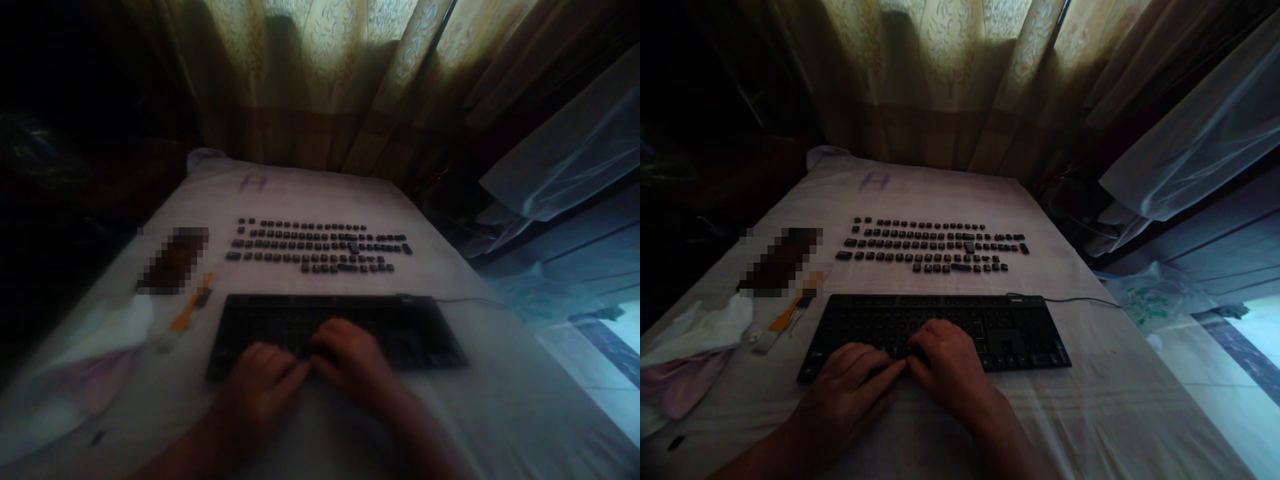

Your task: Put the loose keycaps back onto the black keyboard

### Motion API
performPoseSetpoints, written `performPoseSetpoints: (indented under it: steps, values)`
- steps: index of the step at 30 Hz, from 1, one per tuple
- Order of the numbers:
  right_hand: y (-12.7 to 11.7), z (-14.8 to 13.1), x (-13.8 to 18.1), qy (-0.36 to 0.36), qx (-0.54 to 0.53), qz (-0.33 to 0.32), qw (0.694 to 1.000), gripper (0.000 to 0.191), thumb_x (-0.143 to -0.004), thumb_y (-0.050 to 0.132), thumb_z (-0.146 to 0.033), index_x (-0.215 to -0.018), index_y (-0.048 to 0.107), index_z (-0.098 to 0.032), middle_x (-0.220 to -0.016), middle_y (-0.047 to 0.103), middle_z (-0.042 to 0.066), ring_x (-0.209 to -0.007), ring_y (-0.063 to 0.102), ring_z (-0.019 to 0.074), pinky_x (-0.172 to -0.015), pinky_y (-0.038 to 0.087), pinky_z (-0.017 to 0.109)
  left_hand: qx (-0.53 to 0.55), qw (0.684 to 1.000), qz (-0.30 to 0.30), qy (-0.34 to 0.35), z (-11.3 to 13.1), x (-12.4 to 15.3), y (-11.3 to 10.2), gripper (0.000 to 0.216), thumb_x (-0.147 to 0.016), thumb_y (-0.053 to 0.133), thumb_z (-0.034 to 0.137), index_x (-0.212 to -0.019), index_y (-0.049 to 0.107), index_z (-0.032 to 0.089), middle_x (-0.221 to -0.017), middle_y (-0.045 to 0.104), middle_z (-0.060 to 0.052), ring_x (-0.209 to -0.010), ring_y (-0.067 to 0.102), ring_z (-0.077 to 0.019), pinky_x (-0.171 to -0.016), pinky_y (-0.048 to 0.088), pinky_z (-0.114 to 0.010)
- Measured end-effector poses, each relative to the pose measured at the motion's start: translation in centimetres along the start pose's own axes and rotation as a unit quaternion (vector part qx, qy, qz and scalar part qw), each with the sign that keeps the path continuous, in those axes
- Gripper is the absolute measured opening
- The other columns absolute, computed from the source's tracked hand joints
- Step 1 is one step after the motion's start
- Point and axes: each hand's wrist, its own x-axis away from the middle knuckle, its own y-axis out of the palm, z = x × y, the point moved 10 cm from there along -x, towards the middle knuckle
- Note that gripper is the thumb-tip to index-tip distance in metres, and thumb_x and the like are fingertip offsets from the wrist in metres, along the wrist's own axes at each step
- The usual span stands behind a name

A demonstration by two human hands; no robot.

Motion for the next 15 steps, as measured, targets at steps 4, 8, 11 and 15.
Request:
performPoseSetpoints:
  steps: [4, 8, 11, 15]
  values:
    - [0.0, 0.0, 0.1, 0.003, -0.001, 0.004, 1.000, 0.017, -0.080, 0.067, -0.012, -0.095, 0.072, -0.019, -0.092, 0.071, 0.005, -0.086, 0.065, 0.0196, -0.077, 0.052, 0.032, -0.017, 0.999, 0.017, -0.033, -0.6, 0.3, 0.4, 0.033, -0.102, 0.039, 0.023, -0.115, 0.068, 0.019, -0.098, 0.067, -0.007, -0.093, 0.059, -0.0220, -0.092, 0.048, -0.042]
    - [0.0, 0.1, 0.1, 0.011, -0.002, -0.001, 1.000, 0.016, -0.081, 0.067, -0.013, -0.094, 0.072, -0.020, -0.091, 0.071, 0.005, -0.086, 0.066, 0.0196, -0.076, 0.051, 0.031, -0.035, 0.999, -0.008, -0.035, -0.5, 0.5, 1.1, 0.034, -0.103, 0.038, 0.024, -0.117, 0.068, 0.020, -0.101, 0.067, -0.006, -0.097, 0.058, -0.0222, -0.096, 0.045, -0.043]
    - [0.0, 0.0, 0.1, 0.013, -0.004, -0.007, 1.000, 0.015, -0.081, 0.068, -0.013, -0.094, 0.073, -0.018, -0.092, 0.071, 0.006, -0.087, 0.066, 0.0202, -0.078, 0.052, 0.032, -0.038, 0.998, -0.013, -0.041, -0.6, 0.7, 1.3, 0.035, -0.104, 0.035, 0.024, -0.117, 0.068, 0.021, -0.101, 0.066, -0.006, -0.098, 0.058, -0.0221, -0.097, 0.043, -0.043]
    - [-0.2, -0.1, 0.0, 0.015, -0.014, -0.005, 1.000, 0.016, -0.081, 0.069, -0.011, -0.094, 0.074, -0.018, -0.093, 0.072, 0.006, -0.087, 0.067, 0.0202, -0.079, 0.052, 0.032, -0.029, 0.998, -0.020, -0.055, -1.0, 1.2, 1.8, 0.033, -0.102, 0.039, 0.024, -0.119, 0.067, 0.022, -0.104, 0.066, -0.006, -0.101, 0.057, -0.0229, -0.100, 0.042, -0.045]
